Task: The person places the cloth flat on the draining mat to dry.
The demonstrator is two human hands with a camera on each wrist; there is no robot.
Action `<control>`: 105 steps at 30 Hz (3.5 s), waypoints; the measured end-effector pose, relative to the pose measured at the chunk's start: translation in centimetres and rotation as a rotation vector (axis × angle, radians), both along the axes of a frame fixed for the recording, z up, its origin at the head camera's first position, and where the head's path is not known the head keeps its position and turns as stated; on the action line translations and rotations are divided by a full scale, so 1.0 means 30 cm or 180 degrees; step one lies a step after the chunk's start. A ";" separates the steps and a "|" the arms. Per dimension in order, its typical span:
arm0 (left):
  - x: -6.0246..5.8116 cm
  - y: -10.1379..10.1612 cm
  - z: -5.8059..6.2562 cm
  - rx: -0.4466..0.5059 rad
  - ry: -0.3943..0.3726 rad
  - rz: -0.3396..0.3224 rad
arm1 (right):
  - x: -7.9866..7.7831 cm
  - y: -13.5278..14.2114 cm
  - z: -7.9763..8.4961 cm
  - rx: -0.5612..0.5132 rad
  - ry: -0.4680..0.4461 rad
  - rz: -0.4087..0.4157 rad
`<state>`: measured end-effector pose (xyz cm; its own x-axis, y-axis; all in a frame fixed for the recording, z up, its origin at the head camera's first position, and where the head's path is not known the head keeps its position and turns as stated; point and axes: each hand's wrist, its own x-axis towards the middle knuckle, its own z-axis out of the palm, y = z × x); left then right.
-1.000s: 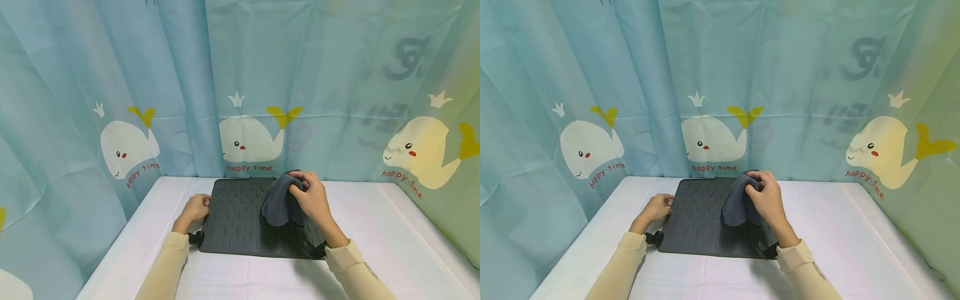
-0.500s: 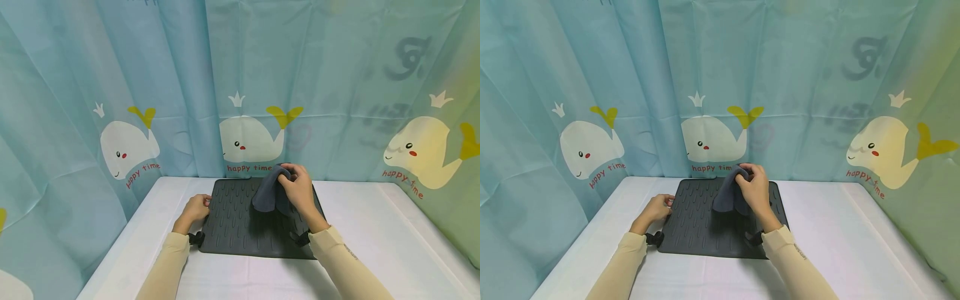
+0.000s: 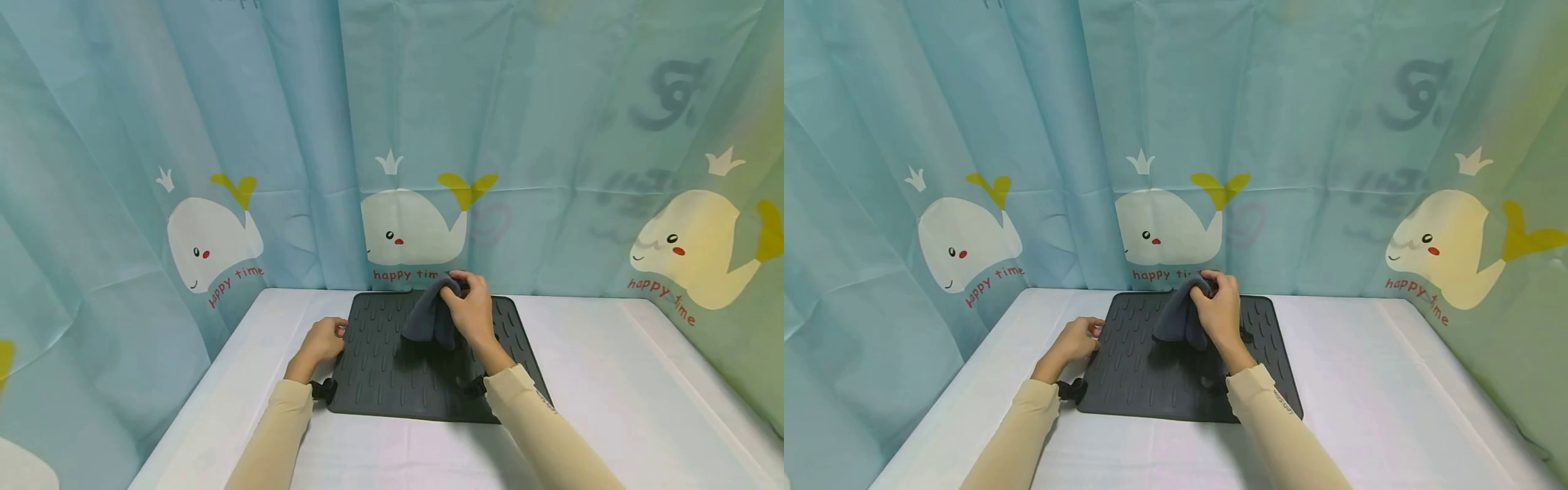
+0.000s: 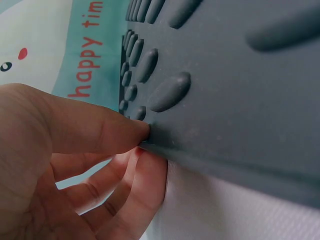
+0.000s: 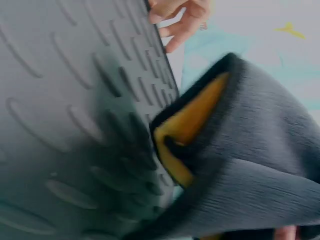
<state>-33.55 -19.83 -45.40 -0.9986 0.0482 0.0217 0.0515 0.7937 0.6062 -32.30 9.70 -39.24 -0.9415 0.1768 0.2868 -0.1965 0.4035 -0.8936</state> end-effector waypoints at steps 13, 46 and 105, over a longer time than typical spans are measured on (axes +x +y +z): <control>0.002 0.003 0.005 -0.0005 -0.0021 -0.0010 | -0.013 0.037 -0.105 0.0749 -0.0813 0.0442; 0.050 0.101 0.113 0.0402 0.0274 -0.1316 | 0.126 0.192 -0.122 0.1066 -0.1077 0.1279; 0.048 0.148 0.108 -0.0672 0.1036 -0.0834 | 0.146 0.258 -0.085 0.1802 0.0075 0.1101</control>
<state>-32.12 -15.41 -42.16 -0.8951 0.3348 0.2946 0.4274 0.8328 0.3520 -27.91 17.45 -41.77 -0.9093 -0.3185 0.2678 -0.4158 0.7197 -0.5560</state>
